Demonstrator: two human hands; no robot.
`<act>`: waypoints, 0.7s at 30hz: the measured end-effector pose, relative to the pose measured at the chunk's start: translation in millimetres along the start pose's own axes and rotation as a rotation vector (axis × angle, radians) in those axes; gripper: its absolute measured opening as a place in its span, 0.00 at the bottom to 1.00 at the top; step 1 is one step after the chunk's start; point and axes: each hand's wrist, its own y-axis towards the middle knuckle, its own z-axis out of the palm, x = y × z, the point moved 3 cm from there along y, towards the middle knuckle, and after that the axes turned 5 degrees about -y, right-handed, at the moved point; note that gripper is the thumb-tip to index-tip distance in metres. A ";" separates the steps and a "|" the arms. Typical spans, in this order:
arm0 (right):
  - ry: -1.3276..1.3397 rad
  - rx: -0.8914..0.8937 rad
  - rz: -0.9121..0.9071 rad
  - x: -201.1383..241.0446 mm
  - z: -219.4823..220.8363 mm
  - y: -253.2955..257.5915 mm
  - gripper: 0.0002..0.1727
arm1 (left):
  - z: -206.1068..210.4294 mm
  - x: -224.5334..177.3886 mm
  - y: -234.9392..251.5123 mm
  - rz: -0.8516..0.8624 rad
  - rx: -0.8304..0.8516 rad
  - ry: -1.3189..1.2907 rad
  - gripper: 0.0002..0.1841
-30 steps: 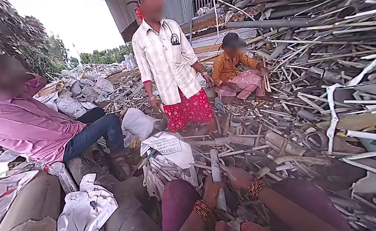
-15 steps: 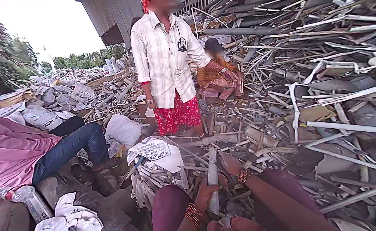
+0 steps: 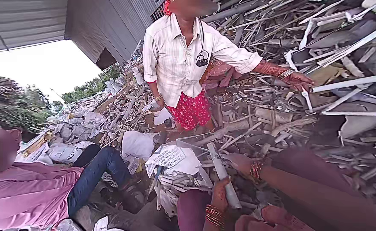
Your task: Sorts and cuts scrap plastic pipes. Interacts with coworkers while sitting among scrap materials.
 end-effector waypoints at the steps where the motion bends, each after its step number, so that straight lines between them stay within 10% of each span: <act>1: -0.016 0.004 0.007 -0.3 -2.5 -1.6 0.24 | 1.1 -0.8 -2.0 -0.005 -0.005 0.015 0.30; 18: 0.154 -0.238 0.342 -29.8 -57.1 -6.3 0.25 | 17.6 2.1 -10.8 0.128 0.087 0.225 0.48; 21: 0.208 -0.291 0.318 -13.1 -55.4 -16.8 0.27 | 13.5 -1.7 -6.0 0.140 0.022 0.079 0.37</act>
